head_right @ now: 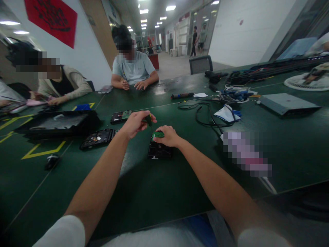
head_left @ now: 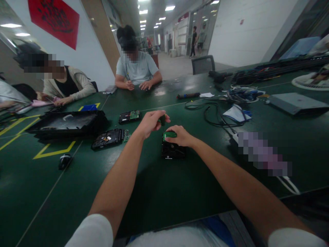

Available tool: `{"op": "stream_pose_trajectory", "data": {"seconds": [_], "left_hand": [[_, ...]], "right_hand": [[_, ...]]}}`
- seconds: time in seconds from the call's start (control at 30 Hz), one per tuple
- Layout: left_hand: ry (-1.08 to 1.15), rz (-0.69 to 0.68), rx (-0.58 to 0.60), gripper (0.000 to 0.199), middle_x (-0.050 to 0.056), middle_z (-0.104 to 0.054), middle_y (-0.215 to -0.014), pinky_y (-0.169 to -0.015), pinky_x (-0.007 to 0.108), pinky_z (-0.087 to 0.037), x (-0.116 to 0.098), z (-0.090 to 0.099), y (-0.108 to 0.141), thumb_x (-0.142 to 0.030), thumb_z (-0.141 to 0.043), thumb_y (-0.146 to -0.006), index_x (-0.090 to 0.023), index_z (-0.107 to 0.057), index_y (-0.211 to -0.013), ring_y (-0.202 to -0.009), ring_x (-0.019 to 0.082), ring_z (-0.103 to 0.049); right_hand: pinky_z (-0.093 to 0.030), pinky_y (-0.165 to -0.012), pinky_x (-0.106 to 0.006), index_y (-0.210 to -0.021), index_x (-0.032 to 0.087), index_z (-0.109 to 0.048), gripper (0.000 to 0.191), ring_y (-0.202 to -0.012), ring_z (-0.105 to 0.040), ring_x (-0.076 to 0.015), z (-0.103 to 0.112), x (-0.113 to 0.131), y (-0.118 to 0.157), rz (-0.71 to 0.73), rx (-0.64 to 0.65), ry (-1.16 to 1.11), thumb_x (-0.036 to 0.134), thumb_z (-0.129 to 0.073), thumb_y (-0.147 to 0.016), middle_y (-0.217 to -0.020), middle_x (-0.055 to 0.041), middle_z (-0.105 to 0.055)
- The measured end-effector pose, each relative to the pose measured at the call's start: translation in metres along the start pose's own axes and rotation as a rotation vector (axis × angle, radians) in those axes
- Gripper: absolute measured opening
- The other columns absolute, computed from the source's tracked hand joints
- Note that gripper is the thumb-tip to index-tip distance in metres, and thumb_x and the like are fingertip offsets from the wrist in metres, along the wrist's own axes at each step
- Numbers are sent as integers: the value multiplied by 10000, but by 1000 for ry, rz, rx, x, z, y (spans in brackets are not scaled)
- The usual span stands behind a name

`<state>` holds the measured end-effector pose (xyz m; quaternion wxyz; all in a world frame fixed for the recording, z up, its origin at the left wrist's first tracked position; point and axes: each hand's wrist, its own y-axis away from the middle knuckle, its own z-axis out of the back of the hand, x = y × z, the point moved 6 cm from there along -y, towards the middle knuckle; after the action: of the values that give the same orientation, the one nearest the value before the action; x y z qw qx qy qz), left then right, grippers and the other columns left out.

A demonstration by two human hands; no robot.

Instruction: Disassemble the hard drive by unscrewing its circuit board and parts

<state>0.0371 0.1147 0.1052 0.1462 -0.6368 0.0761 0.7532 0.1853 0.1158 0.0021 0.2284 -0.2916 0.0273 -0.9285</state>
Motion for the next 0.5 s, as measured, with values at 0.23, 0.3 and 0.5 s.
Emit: {"op": "stream_pose_trajectory", "data": {"seconds": [0.23,0.3,0.5], "left_hand": [[56,-17,-20,355,87,-765,-834,-399,238,-191,3,0,-1,-448,-614,-932,-136,-734,-812,-393,35,-387],[66,-2,-18,352,92,-770,-839,-393,235,-216,4,-1,-2,-456,-633,-927,-139,-730,-810,-393,40,-421],[97,28,-26,333,102,-774,-853,-377,220,-247,6,-1,-3,-428,-650,-942,-131,-735,-818,-399,40,-461]], "right_hand": [[-482,-1060,-473,-1264,277,-749,474,-1224,-642,-322,-1,-1,0,-14,8,-7,578,-756,-898,-1283,-93,-716],[-484,-1054,-470,-1266,282,-747,478,-1216,-642,-318,-1,-2,-1,-17,6,-9,583,-758,-895,-1283,-91,-716],[-484,-1052,-488,-1271,276,-745,478,-1208,-639,-326,-2,-2,-1,-10,13,-7,579,-751,-901,-1293,-103,-713]]}}
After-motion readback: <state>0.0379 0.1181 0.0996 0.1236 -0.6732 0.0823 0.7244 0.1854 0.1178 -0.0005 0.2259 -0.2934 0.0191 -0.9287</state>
